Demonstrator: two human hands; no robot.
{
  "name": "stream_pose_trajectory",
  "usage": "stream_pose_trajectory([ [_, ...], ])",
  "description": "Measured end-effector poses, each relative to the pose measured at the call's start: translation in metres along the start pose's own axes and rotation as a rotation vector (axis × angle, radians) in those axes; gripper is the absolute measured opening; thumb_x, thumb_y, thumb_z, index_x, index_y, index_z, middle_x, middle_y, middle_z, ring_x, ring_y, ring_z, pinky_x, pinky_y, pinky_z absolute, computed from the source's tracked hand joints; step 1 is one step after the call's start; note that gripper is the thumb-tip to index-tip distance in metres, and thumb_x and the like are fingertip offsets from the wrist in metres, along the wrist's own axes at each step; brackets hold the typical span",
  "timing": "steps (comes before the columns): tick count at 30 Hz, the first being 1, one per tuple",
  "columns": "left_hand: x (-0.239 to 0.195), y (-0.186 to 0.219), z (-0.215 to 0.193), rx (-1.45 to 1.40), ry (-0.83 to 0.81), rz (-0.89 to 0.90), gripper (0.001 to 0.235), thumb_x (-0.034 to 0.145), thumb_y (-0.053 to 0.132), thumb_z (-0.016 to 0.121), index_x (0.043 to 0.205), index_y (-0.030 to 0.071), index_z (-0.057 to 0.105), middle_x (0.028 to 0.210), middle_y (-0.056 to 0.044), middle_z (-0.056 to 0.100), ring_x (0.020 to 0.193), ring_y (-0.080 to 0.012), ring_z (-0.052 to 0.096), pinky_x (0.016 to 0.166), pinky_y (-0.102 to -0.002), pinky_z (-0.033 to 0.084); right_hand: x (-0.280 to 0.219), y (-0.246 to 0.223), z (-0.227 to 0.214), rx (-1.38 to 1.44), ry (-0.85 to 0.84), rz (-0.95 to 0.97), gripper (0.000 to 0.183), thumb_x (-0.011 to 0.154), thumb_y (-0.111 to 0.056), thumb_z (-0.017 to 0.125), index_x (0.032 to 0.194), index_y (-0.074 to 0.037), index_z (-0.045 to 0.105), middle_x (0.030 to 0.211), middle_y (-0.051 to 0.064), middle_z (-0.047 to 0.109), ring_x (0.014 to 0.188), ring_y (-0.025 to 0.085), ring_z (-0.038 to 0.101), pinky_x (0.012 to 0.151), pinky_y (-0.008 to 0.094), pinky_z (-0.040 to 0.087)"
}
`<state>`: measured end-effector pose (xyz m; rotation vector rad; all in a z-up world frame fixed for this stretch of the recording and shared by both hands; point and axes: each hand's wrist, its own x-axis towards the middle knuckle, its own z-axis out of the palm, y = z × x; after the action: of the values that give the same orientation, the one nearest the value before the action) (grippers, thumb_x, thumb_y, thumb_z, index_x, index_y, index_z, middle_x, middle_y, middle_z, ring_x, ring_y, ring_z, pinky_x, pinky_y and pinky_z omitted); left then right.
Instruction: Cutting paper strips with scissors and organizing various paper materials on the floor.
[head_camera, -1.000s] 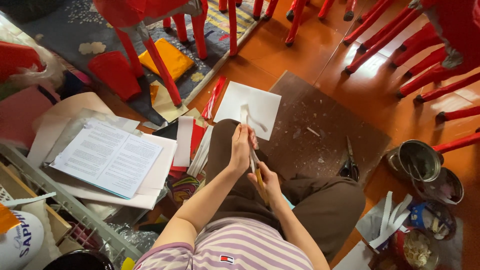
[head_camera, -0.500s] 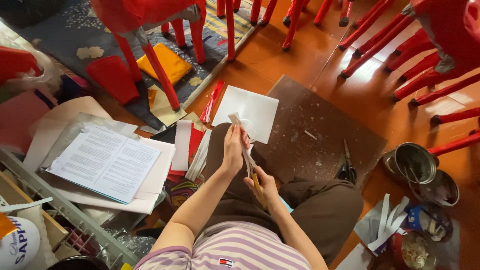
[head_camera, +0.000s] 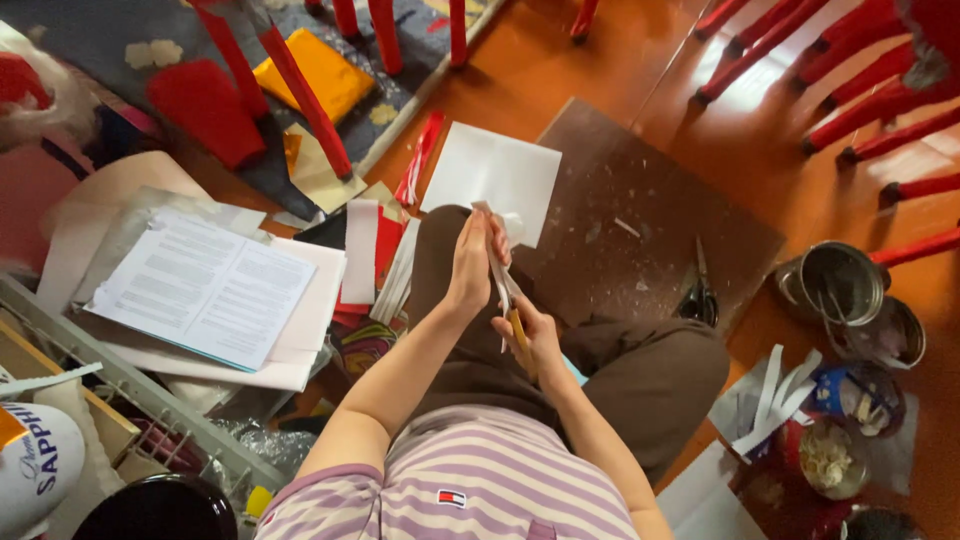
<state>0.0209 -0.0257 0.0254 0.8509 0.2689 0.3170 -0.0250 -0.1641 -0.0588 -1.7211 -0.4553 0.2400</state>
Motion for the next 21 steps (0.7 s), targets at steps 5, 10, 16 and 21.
stream_pose_trajectory([
  [5,0.013,0.002,-0.017,0.237,-0.046,0.067,0.028,0.104,0.027,0.043,0.092,0.007,0.058,0.073,-0.005,0.058,0.065,-0.0132,0.060,0.061,-0.025,0.052,-0.001,-0.004,-0.001,0.085,0.028,0.021,0.023,0.084,-0.027,0.076,0.097,-0.012,0.065,0.049,0.008,0.059,0.034,0.014,0.053,0.032,0.022,0.041],
  [10,0.022,0.016,-0.039,0.598,0.020,0.203,0.007,0.091,0.012,0.069,0.093,0.006,0.066,0.072,-0.004,0.064,0.063,-0.0113,0.062,0.059,-0.023,0.054,-0.001,0.002,-0.002,0.083,0.051,0.008,0.028,0.081,-0.028,0.079,0.098,-0.010,0.066,0.049,0.009,0.059,0.031,0.015,0.054,0.028,0.023,0.041],
  [16,0.018,0.013,-0.036,0.461,0.066,0.163,0.013,0.086,0.012,0.076,0.088,0.004,0.066,0.069,-0.006,0.065,0.059,-0.0104,0.063,0.054,-0.023,0.057,0.000,0.005,-0.003,0.026,-0.021,0.055,0.035,0.083,-0.034,0.076,0.110,-0.016,0.066,0.056,0.008,0.061,0.043,0.018,0.058,0.043,0.029,0.045],
  [21,0.006,0.011,-0.022,0.402,0.009,0.098,0.014,0.086,0.013,0.076,0.086,0.002,0.067,0.065,-0.008,0.064,0.057,-0.0116,0.064,0.055,-0.024,0.058,-0.001,0.004,-0.006,-0.056,0.001,0.088,0.033,0.087,-0.036,0.068,0.113,-0.017,0.062,0.058,0.010,0.060,0.049,0.022,0.059,0.052,0.034,0.047],
])
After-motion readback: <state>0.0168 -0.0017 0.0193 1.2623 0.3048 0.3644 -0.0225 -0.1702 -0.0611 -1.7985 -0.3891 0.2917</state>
